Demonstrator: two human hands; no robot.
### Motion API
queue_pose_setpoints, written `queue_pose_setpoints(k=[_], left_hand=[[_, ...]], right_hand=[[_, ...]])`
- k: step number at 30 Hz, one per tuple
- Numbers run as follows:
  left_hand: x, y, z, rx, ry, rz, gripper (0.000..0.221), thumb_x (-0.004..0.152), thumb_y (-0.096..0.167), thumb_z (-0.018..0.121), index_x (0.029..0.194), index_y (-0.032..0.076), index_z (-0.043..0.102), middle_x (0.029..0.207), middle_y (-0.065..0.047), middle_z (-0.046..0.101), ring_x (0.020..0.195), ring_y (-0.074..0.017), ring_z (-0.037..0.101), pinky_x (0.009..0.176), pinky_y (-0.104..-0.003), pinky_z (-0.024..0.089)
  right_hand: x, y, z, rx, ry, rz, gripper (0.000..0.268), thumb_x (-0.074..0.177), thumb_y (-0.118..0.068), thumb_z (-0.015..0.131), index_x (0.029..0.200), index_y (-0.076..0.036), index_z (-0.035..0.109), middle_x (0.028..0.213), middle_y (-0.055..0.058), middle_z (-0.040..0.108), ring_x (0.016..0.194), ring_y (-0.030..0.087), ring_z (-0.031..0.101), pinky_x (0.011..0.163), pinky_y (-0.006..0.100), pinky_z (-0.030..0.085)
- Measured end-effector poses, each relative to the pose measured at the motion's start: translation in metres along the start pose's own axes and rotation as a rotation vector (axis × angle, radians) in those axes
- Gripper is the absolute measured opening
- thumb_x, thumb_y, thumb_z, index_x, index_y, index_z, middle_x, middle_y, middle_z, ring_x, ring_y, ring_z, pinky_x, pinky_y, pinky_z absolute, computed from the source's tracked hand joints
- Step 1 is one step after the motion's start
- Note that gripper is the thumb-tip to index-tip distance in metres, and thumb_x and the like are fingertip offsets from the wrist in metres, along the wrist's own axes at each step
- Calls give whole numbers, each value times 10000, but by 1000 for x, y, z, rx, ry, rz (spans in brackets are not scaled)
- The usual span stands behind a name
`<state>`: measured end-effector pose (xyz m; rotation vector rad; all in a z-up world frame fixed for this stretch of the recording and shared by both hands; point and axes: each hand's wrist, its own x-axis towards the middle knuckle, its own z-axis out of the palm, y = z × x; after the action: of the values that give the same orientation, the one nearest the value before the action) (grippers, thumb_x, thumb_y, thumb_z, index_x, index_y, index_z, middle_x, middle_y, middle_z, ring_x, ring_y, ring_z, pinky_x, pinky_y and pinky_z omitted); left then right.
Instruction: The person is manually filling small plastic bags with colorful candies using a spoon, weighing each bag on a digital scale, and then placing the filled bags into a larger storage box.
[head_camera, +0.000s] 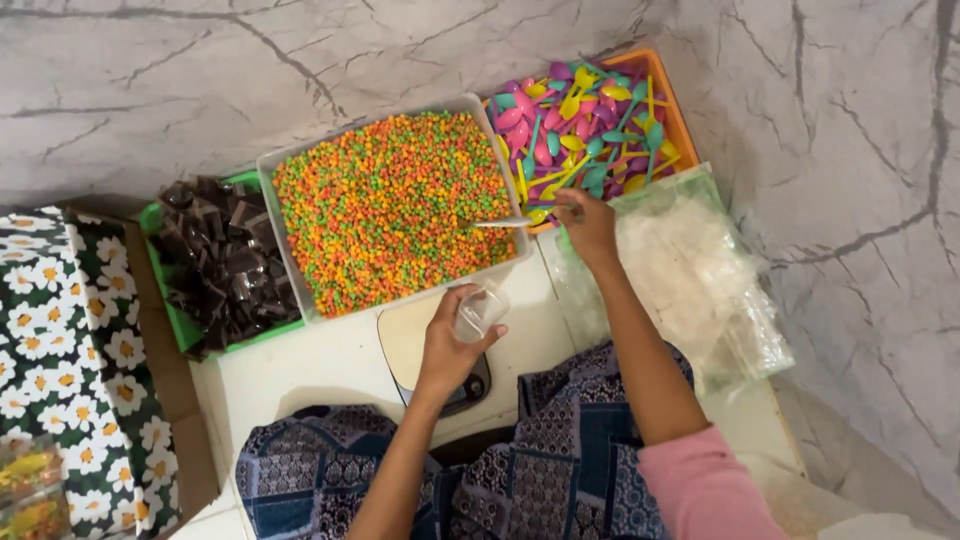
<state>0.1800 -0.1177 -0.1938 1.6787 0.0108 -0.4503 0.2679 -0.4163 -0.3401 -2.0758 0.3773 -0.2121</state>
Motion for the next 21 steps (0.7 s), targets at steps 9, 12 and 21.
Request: queue_pose_setpoints(k=[9,12,21], left_hand=[[29,30,16,91,27,136,840,717,165,919,1454,81,525,1212,-204,657,1175,-341,654,1065,-469,455],[42,28,24,117,-5,148,839,729,198,922,1457,71,525,1148,-183,637,1157,-352,647,1071,-487,448],[39,24,23,58,-15,119,772,732,171,919,1417,73,576,1234,-167,591,1250,-374,612,1136,-467,408]], right_hand=[[67,-45,55,-283,-126,-73,386,934,-147,680,1316,-175,634,1054,182,746,1043,410,709,913,554,563],[79,-25,64,-324,-189,-7,354,911,-117,719,1240,-239,668,1017,101,766,1035,355,721,918,517,569],[7,-139,-52,400,376,-245,214,984,-165,757,1177,-87,707,1010,42,703,887,131,651,799,274,568]])
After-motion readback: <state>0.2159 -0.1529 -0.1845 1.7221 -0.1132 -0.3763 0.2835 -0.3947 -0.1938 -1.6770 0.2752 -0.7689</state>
